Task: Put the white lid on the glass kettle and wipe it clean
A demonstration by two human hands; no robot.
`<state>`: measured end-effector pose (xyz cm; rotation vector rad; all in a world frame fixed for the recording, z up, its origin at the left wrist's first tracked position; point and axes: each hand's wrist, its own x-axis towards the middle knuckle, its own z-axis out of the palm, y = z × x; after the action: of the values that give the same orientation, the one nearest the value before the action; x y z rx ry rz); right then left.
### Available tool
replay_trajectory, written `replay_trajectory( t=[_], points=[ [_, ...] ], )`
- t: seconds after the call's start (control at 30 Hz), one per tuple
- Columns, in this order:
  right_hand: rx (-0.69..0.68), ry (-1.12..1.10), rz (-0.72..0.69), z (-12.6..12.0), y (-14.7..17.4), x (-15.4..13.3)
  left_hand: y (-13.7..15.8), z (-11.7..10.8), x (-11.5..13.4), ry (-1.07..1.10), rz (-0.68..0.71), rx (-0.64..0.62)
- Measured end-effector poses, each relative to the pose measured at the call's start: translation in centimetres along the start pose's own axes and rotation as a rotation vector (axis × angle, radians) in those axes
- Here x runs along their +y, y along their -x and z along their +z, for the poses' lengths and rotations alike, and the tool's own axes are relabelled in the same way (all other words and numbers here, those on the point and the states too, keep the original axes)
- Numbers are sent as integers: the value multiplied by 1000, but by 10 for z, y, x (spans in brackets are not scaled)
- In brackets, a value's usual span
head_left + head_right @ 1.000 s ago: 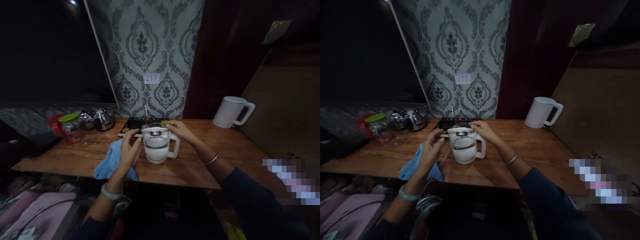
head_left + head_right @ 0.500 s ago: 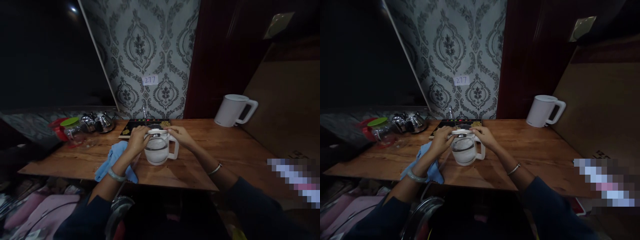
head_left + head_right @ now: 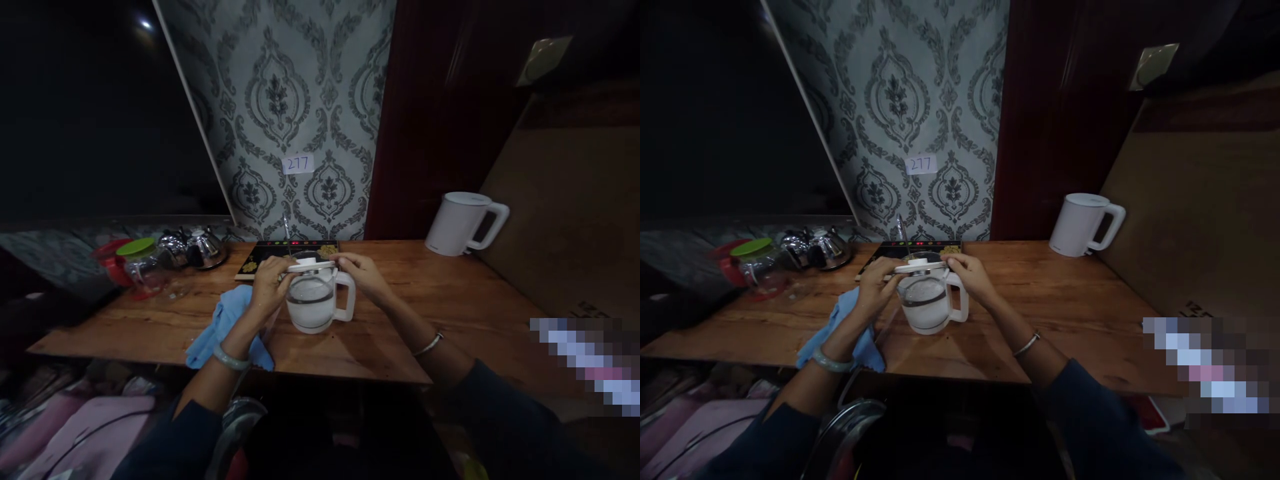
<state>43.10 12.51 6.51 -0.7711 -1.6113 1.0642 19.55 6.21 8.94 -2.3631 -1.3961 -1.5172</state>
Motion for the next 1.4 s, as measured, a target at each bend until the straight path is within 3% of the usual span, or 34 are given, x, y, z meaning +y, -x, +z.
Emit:
replay_trajectory(
  t=[0.17,0.7,0.83,1.07,1.27,1.4],
  points=[
    [34,-31,-2,3,-1,1,2,-1,4,103,-16,87],
    [11,26,22,8,-14,-12,2,-5,11,193,-158,191],
    [7,-48,142,11,-13,-26,3,-3,14,168,-83,162],
    [-23,-394,443,20,-6,-54,8,-1,10,59,9,81],
    [54,-449,454,26,-3,-52,14,-15,7,-12,99,-87],
    [77,-421,444,28,-3,-50,13,-30,10,67,107,-189]
  ],
)
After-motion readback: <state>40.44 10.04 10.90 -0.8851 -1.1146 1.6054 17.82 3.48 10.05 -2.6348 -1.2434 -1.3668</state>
